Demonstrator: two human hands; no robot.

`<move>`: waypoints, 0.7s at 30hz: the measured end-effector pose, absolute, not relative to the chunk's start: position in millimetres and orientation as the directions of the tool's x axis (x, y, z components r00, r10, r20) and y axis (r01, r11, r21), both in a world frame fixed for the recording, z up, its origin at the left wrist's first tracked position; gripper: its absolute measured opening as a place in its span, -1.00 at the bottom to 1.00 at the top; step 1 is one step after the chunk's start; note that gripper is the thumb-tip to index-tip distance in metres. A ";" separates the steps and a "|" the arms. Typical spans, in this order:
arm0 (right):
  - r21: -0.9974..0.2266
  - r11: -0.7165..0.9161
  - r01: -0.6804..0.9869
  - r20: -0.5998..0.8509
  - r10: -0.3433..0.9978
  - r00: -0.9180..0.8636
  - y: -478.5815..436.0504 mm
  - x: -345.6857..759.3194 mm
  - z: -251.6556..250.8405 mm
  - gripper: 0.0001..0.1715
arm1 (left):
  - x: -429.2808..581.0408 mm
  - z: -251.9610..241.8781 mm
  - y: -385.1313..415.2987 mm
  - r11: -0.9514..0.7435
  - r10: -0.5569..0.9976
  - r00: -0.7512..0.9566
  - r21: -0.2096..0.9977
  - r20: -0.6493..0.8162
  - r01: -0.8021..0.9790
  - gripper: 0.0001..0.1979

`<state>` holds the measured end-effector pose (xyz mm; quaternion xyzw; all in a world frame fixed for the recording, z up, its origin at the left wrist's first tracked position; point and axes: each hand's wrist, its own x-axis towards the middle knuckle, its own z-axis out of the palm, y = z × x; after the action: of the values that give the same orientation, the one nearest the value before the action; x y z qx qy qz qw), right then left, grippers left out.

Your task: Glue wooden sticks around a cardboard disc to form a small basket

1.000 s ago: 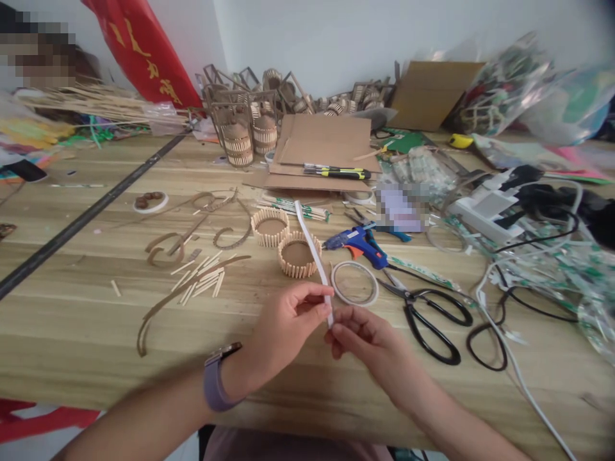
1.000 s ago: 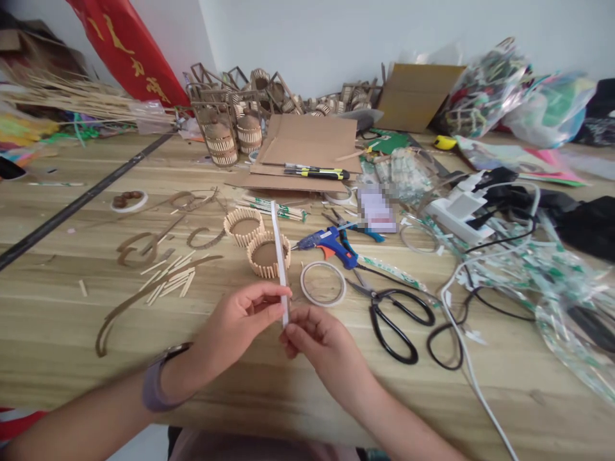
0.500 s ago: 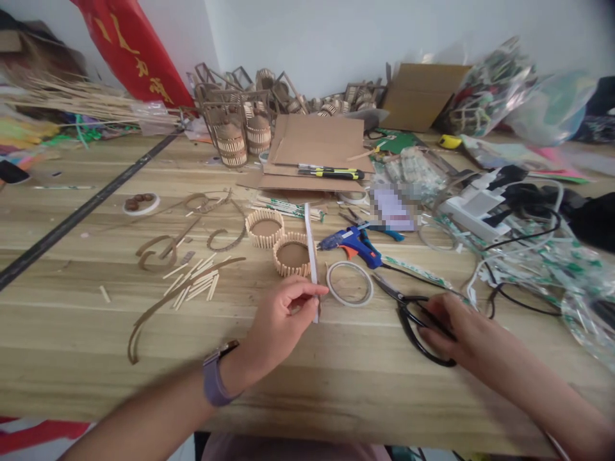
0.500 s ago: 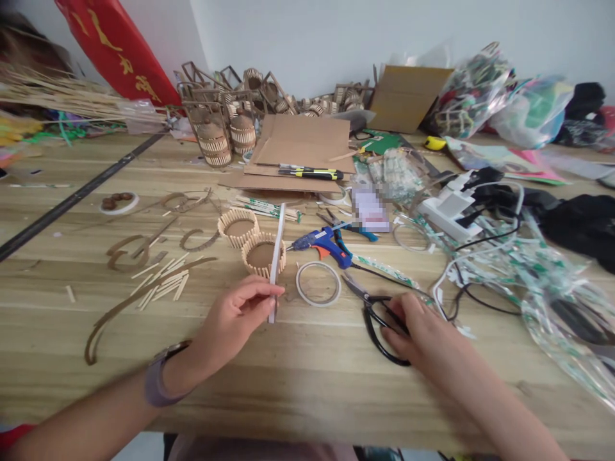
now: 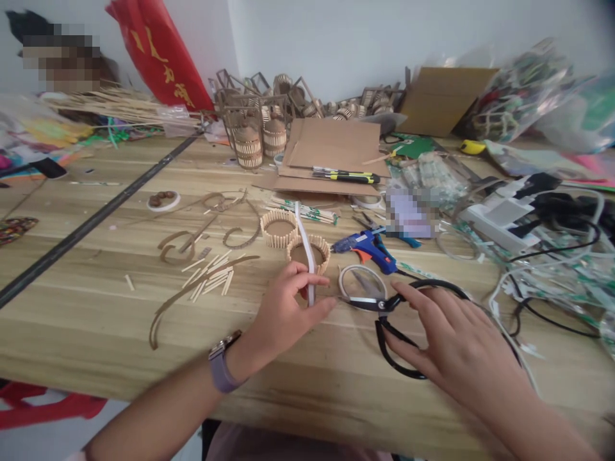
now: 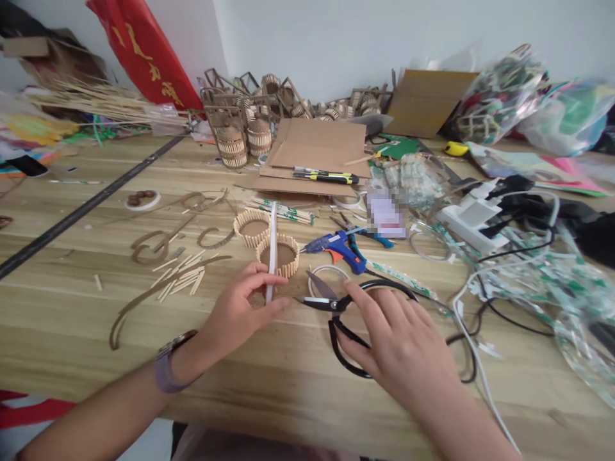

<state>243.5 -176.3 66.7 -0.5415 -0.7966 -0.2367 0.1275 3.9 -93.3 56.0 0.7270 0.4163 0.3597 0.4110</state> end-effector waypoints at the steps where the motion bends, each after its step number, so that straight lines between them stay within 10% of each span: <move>1: 0.245 0.312 0.918 0.462 0.795 -0.394 -171.9 239.4 68.0 -0.48 | 2.6 56.6 -92.5 -0.303 0.899 0.408 0.901 0.161 0.311 -0.79; 12: 0.237 0.436 0.868 0.443 0.747 -0.496 -144.1 224.0 68.4 -0.52 | -5.8 58.5 -85.8 -0.388 0.878 0.422 0.854 0.228 0.346 -0.93; 21: 0.171 0.457 0.873 0.468 0.742 -0.481 -132.3 224.2 55.8 -0.58 | -9.3 48.6 -82.2 -0.695 0.718 0.482 0.544 0.502 0.470 -0.94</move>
<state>224.2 -132.3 55.8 -0.4819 -0.8374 -0.1978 0.1657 -9.3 -82.2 48.6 0.8442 0.3518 0.3675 0.1690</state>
